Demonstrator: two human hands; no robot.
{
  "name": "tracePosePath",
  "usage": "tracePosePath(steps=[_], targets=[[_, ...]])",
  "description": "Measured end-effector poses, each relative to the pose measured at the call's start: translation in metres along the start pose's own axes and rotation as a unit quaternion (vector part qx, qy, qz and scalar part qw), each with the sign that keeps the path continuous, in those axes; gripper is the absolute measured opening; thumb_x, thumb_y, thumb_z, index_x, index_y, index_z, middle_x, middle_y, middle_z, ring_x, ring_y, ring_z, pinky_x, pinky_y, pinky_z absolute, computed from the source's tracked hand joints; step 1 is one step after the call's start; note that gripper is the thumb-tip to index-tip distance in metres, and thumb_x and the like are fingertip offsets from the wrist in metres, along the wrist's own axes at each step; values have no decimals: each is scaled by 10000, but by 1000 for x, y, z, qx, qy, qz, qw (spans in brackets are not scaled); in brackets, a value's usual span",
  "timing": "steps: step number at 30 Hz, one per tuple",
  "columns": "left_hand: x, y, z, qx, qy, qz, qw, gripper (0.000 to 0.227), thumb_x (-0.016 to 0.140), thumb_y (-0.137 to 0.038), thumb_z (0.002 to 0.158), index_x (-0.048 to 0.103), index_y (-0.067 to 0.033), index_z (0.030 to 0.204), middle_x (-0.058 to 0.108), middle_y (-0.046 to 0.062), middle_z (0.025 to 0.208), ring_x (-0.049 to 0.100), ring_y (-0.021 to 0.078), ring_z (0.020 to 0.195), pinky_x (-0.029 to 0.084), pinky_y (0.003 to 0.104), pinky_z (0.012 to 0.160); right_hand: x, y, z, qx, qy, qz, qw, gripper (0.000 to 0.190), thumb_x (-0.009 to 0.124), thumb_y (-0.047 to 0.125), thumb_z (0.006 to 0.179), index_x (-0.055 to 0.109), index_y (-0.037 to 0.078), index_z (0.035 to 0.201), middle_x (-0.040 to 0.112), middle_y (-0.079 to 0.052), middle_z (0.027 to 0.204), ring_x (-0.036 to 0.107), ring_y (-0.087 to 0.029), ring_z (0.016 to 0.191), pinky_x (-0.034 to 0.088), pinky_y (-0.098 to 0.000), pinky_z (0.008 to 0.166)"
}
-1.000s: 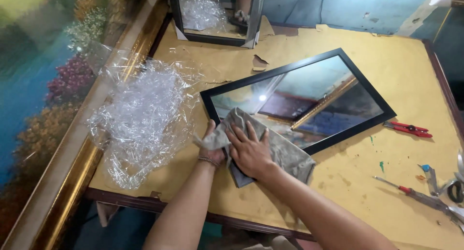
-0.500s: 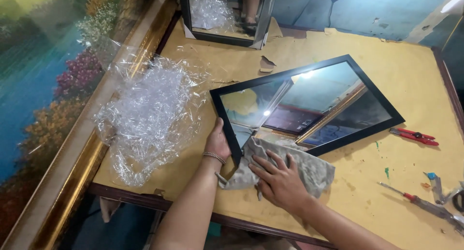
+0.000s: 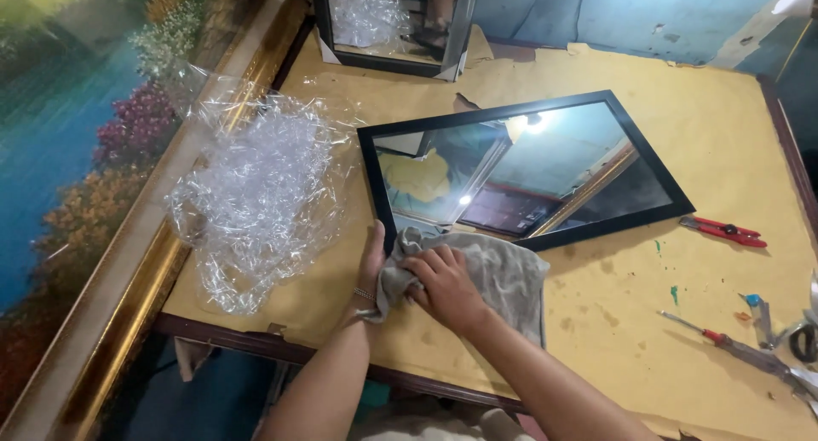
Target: A person is cleaning a framed mirror by wiping the glass surface with a cloth and removing protective film on a workshop table.
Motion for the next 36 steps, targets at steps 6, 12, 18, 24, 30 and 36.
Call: tracePosePath(steps=[6, 12, 18, 24, 30, 36], targets=[[43, -5, -36, -9, -25, -25, 999, 400, 614, -436, 784, 664, -62, 916, 661, 134, 869, 634, 201, 766, 537, 288, 687, -17, -28, 7, 15, 58, -5, 998, 264, 565, 313, 730, 544, 171, 951, 498, -2, 795, 486, -228, 787, 364, -358, 652], [35, -16, -37, 10, -98, 60, 993, 404, 651, -506, 720, 660, -140, 891, 641, 73, 834, 608, 184, 721, 527, 266, 624, -52, -122, -38, 126, 95, -126, 979, 232, 568, 342, 755, 567, 184, 924, 550, -8, 788, 537, -232, 825, 405, -368, 693], [-5, -10, -5, 5, -145, 138, 980, 517, 647, -567, 689, 591, -226, 1073, 531, 33, 1025, 551, 176, 879, 497, 262, 743, -28, -37, 2, 98, 33, 20, 994, 239, 586, 286, 746, 592, 127, 925, 583, -82, 851, 548, -312, 848, 419, -410, 735], [13, 9, -21, -76, -91, 6, 993, 521, 650, -592, 670, 672, -95, 825, 640, 88, 770, 615, 217, 672, 535, 288, 597, -14, -15, 5, 56, 32, 59, 996, 237, 532, 304, 747, 569, 172, 940, 555, -34, 856, 542, -243, 833, 422, -367, 734], [37, -13, -43, -5, -134, 68, 989, 360, 656, -453, 741, 652, -110, 853, 644, 104, 777, 623, 215, 682, 529, 288, 616, -65, -164, -74, 164, 31, -193, 967, 212, 582, 371, 746, 597, 185, 846, 581, -24, 848, 556, -227, 842, 378, -361, 780], [65, -20, -59, -8, -166, 128, 978, 465, 629, -563, 707, 614, -101, 757, 568, 91, 632, 576, 204, 559, 503, 230, 480, -70, -120, -51, 247, -8, -217, 944, 132, 552, 294, 793, 588, 169, 814, 569, -41, 814, 548, -250, 778, 390, -382, 738]])
Point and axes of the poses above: each hand's wrist, its own z-axis towards the middle knuckle, its own x-axis out of the palm, y = z × x, the point moved 6 cm from there along z, towards the middle knuckle
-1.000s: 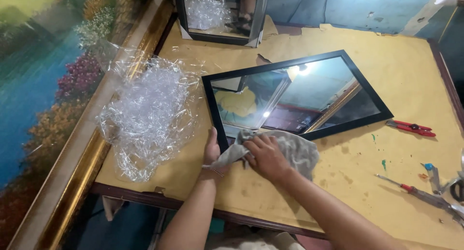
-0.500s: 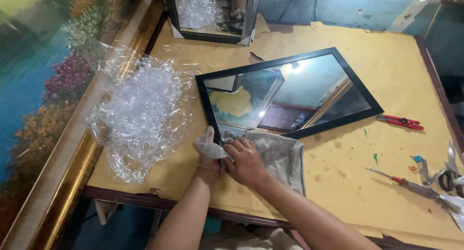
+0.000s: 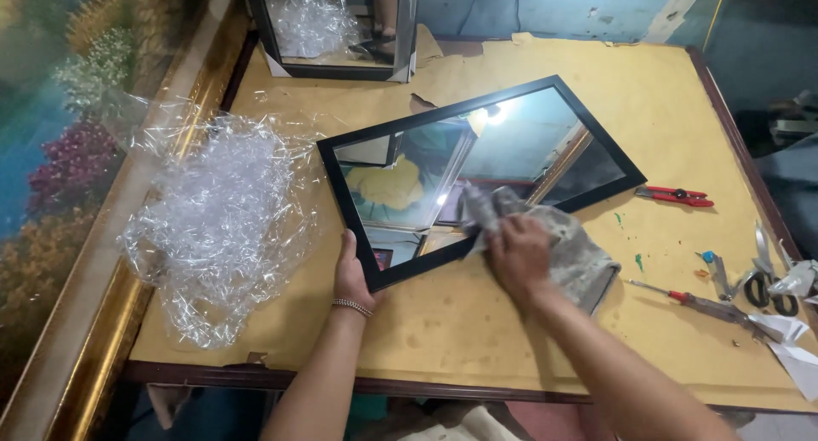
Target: A person is cleaning a framed mirror by wiping the glass surface with a cloth and removing protective film on a workshop table.
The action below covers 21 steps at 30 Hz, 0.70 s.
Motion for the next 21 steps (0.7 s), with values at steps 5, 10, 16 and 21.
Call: tracePosePath(steps=[5, 10, 16, 21], targets=[[-13, 28, 22, -60, 80, -34, 994, 517, 547, -567, 763, 641, -95, 952, 650, 85, 903, 628, 198, 774, 537, 290, 691, -13, 164, -37, -201, 165, 166, 951, 530, 547, 298, 749, 455, 171, 1256, 450, -87, 1270, 322, -379, 1221, 230, -562, 950], [-21, 25, 50, -34, 99, -51, 993, 516, 491, -563, 799, 626, -114, 1016, 642, 107, 974, 625, 232, 859, 518, 352, 774, -15, 111, -20, -139, 215, 106, 961, 508, 436, 394, 832, 408, 201, 1301, 426, -77, 1298, 289, -349, 1251, 203, -552, 965], [-16, 17, 43, -6, 98, -91, 991, 441, 495, -520, 818, 628, -143, 1005, 642, 98, 956, 625, 244, 854, 521, 370, 789, 33, -85, -7, 130, 295, -82, 943, 532, 274, 469, 873, 245, 307, 1379, 274, 24, 1420, 214, -293, 1314, 179, -616, 976], [-20, 21, 57, -10, 105, -76, 991, 459, 499, -539, 804, 623, -155, 1024, 642, 98, 975, 626, 242, 870, 519, 386, 807, 24, -58, 5, 227, 276, -100, 929, 526, 310, 453, 887, 319, 207, 1351, 243, -39, 1449, 194, -382, 1306, 155, -690, 938]])
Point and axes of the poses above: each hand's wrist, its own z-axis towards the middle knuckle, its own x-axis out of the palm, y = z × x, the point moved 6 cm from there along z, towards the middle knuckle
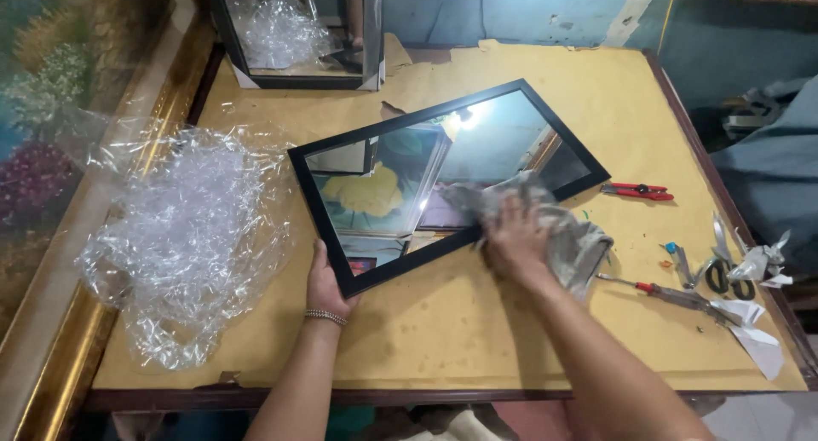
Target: A person is cleaning a framed mirror by wiping the glass surface with a cloth and removing protective film on a workshop table.
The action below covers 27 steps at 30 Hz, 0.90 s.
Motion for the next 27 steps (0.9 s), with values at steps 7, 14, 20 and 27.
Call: tracePosePath(steps=[7, 14, 20, 27], targets=[[7, 1, -5, -3, -7, -20, 1000, 430, 473, -516, 833, 609, -176, 1059, 627, 73, 1022, 608, 243, 914, 488, 388, 848, -30, 106, -89, -277, 65, 56, 957, 584, 306, 523, 842, 312, 214, 1338, 346, -26, 1359, 267, -306, 1268, 156, -638, 965], [5, 0, -6, 14, -23, -13, 1000, 454, 514, -544, 795, 615, -161, 1015, 624, 108, 994, 606, 286, 913, 489, 420, 862, -1, -64, 28, -6, 32, -33, 999, 547, 255, 518, 866, 279, 294, 1364, 283, 72, 1419, 219, -324, 1300, 194, -739, 884], [10, -2, -25, 14, -72, 58, 996, 472, 584, -566, 747, 616, -141, 952, 632, 123, 881, 630, 277, 772, 539, 358, 738, -17, -25, 21, 33, 69, 35, 996, 572, 247, 531, 890, 365, 186, 1330, 313, 4, 1415, 218, -346, 1307, 135, -735, 911], [-19, 5, 28, -22, 87, 61, 994, 718, 340, -620, 803, 466, -15, 1167, 528, 223, 1093, 511, 360, 1014, 392, 477, 929, -36, 115, -67, -228, 173, 70, 956, 671, 147, 559, 816, 227, 182, 1365, 176, 13, 1437, 69, -265, 1333, 10, -686, 972]])
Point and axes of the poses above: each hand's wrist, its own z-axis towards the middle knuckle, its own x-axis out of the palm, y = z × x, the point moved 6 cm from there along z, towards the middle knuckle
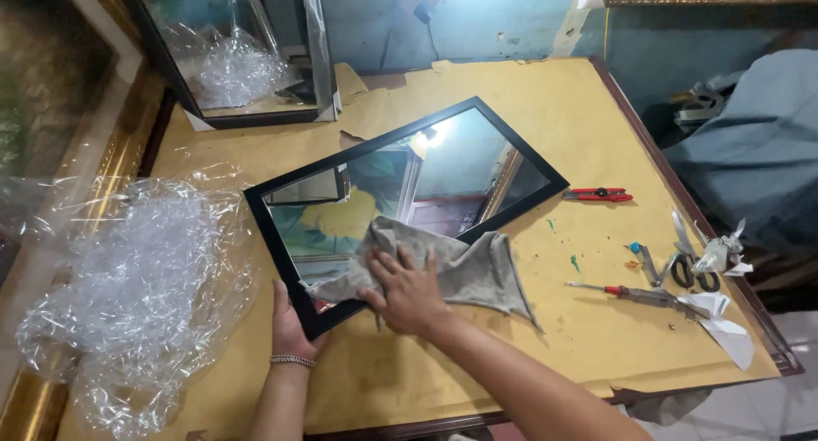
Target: A person is cleaning a framed mirror by wiping the glass surface with a cloth and removing protective film on a workshop table.
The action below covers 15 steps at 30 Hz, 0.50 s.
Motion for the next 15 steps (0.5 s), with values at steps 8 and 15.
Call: tracePosePath(steps=[8, 15], targets=[[11, 0, -3, 9, 31, 1, 999, 711, 372, -651, 762, 488, -90, 1182, 540, 185, 1114, 525, 348, 1004, 417, 515, 868, -59, -188, 34, 256, -48, 13, 966, 703, 95, 661, 776, 57, 321, 1390, 50, 102, 1461, 61, -265, 1339, -5, -648, 1010], [20, -2, -20, -39, -149, 106, 982, 717, 360, -686, 741, 556, -107, 1117, 606, 124, 990, 582, 282, 865, 487, 404, 734, -39, -86, 42, 250, -7, 100, 963, 719, -53, 606, 764, -39, 245, 1385, -128, 28, 1467, -135, -247, 1339, -123, -522, 1051]])
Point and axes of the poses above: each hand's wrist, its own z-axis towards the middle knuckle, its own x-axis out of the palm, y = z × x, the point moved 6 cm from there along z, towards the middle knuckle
